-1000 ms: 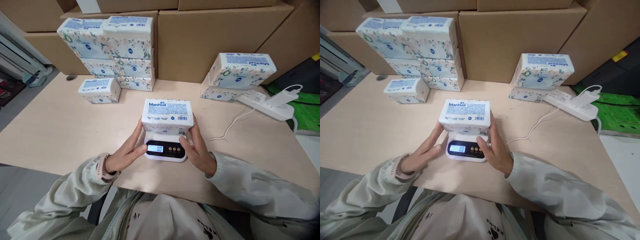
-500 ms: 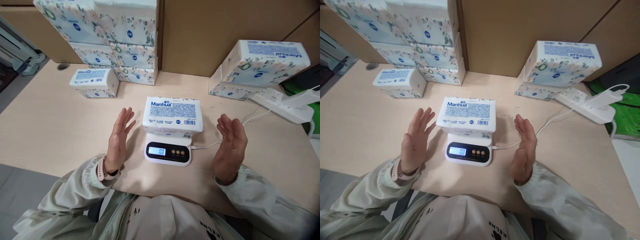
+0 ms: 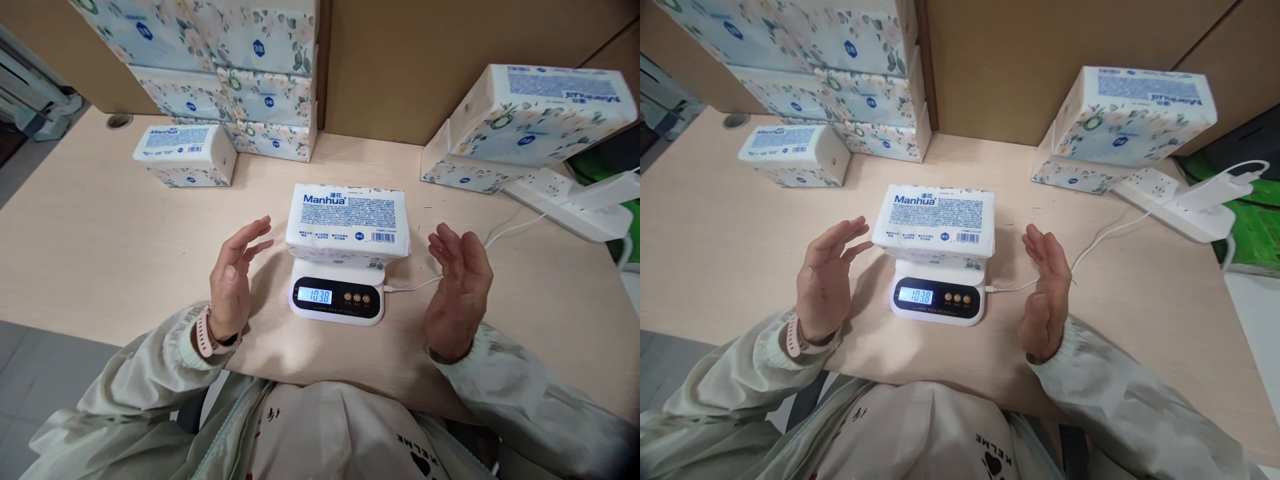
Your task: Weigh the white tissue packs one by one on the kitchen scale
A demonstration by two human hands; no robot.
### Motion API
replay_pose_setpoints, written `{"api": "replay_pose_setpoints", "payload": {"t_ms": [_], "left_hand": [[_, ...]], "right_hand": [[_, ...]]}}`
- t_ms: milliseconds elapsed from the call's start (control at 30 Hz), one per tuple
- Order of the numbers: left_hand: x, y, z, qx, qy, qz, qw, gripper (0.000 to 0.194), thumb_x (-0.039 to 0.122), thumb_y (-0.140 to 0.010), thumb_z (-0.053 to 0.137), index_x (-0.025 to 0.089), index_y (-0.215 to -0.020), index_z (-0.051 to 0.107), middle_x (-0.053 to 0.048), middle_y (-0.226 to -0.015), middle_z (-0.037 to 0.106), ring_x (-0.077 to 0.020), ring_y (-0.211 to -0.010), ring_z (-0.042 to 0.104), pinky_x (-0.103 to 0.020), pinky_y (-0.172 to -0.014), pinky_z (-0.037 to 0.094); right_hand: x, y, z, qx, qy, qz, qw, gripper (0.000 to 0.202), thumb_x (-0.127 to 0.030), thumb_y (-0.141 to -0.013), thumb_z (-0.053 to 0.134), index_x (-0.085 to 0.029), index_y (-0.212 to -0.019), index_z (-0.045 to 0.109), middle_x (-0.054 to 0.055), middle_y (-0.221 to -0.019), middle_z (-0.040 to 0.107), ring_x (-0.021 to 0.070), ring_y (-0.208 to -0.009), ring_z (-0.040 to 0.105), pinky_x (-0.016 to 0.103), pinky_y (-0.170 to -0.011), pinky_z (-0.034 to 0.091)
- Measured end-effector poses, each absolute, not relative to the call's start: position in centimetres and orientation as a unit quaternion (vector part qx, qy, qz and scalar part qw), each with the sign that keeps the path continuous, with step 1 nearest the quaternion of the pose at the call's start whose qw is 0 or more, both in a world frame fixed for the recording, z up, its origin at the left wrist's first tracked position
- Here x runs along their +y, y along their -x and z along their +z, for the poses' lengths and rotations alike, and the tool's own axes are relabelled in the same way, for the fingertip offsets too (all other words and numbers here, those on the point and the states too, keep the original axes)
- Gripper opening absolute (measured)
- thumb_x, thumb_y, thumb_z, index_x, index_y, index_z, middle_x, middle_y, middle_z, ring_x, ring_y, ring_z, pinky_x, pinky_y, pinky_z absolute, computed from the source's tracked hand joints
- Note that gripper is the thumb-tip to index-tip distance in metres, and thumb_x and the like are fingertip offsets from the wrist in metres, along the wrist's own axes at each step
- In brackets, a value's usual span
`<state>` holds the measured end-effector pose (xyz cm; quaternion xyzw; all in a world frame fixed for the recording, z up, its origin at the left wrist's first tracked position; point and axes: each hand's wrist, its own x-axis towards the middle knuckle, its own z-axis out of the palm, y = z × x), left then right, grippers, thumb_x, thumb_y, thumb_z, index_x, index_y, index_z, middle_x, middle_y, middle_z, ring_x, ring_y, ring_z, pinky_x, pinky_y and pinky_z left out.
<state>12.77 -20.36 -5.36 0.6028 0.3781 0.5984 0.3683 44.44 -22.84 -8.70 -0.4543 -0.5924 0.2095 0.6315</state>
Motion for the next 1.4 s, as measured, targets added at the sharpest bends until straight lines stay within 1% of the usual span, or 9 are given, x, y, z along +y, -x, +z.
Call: {"api": "replay_pose_setpoints", "payload": {"t_ms": [100,233,433,533,667,833,1067,1200,1400], "left_hand": [[-20.3,-12.8,-5.5,0.378,-0.605,0.599,0.363,0.053,0.059,-0.111,0.046,0.028,-0.147,0.071,-0.010,-0.154,0.067,-0.0287,-0.141,0.066,-0.045,-0.110,0.061],[-20.3,-12.8,-5.5,0.393,-0.592,0.599,0.369,0.055,0.063,-0.109,0.049,0.027,-0.143,0.072,-0.012,-0.152,0.068,-0.0303,-0.139,0.066,-0.048,-0.109,0.062],[-20.1,-12.6,-5.6,0.382,-0.602,0.593,0.374,0.053,0.059,-0.113,0.044,0.029,-0.148,0.071,-0.010,-0.153,0.068,-0.0280,-0.139,0.067,-0.044,-0.108,0.062],[-20.1,-12.6,-5.6,0.372,-0.605,0.593,0.379,0.053,0.057,-0.114,0.043,0.029,-0.150,0.070,-0.009,-0.154,0.068,-0.0267,-0.140,0.066,-0.042,-0.109,0.062],[-20.2,-12.4,-5.7,0.372,-0.611,0.579,0.391,0.055,0.059,-0.114,0.040,0.031,-0.153,0.067,-0.007,-0.158,0.065,-0.0273,-0.144,0.064,-0.043,-0.114,0.060],[-20.1,-12.4,-5.8,0.369,-0.617,0.570,0.397,0.057,0.061,-0.114,0.039,0.032,-0.155,0.066,-0.007,-0.161,0.063,-0.0280,-0.148,0.062,-0.045,-0.118,0.058],[-20.1,-12.4,-5.8,0.374,-0.615,0.565,0.404,0.059,0.065,-0.113,0.041,0.032,-0.155,0.066,-0.007,-0.161,0.063,-0.0287,-0.148,0.062,-0.046,-0.119,0.058],[-20.1,-12.4,-5.7,0.370,-0.617,0.565,0.405,0.058,0.063,-0.114,0.040,0.032,-0.156,0.066,-0.007,-0.161,0.063,-0.0278,-0.149,0.061,-0.044,-0.119,0.058],[-20.1,-12.4,-5.9,0.367,-0.613,0.563,0.416,0.059,0.064,-0.113,0.041,0.032,-0.157,0.065,-0.007,-0.162,0.061,-0.0286,-0.151,0.059,-0.047,-0.122,0.055]], "right_hand": [[-22.7,-44.5,-8.9,-0.591,0.456,0.203,0.634,0.062,-0.062,-0.102,0.051,-0.046,-0.162,0.052,0.004,-0.162,0.063,0.0371,-0.148,0.063,0.075,-0.124,0.047],[-22.8,-44.4,-8.8,-0.602,0.449,0.197,0.630,0.061,-0.057,-0.104,0.048,-0.045,-0.164,0.051,0.004,-0.163,0.062,0.0351,-0.147,0.064,0.072,-0.122,0.050],[-23.0,-44.4,-8.6,-0.612,0.432,0.216,0.626,0.060,-0.053,-0.106,0.049,-0.044,-0.166,0.048,0.004,-0.164,0.061,0.0343,-0.150,0.061,0.070,-0.124,0.049],[-23.2,-44.3,-8.5,-0.617,0.435,0.221,0.617,0.059,-0.056,-0.108,0.043,-0.046,-0.166,0.046,0.002,-0.165,0.060,0.0353,-0.151,0.059,0.070,-0.124,0.048],[-23.5,-44.1,-8.0,-0.617,0.456,0.238,0.596,0.057,-0.060,-0.109,0.038,-0.052,-0.166,0.043,0.000,-0.165,0.058,0.0385,-0.156,0.054,0.074,-0.127,0.042],[-23.6,-44.0,-7.6,-0.622,0.452,0.245,0.590,0.057,-0.058,-0.110,0.037,-0.051,-0.166,0.042,0.000,-0.165,0.057,0.0384,-0.158,0.051,0.076,-0.130,0.040],[-23.4,-44.4,-8.1,-0.627,0.448,0.244,0.589,0.059,-0.060,-0.108,0.040,-0.051,-0.166,0.042,0.001,-0.165,0.058,0.0390,-0.157,0.052,0.076,-0.129,0.040],[-23.1,-44.4,-8.5,-0.627,0.438,0.228,0.603,0.061,-0.063,-0.106,0.046,-0.048,-0.166,0.045,0.003,-0.162,0.060,0.0395,-0.153,0.057,0.076,-0.125,0.045],[-22.9,-44.7,-8.7,-0.625,0.428,0.226,0.612,0.058,-0.059,-0.108,0.047,-0.046,-0.164,0.049,0.002,-0.160,0.064,0.0360,-0.149,0.061,0.072,-0.126,0.047]]}}
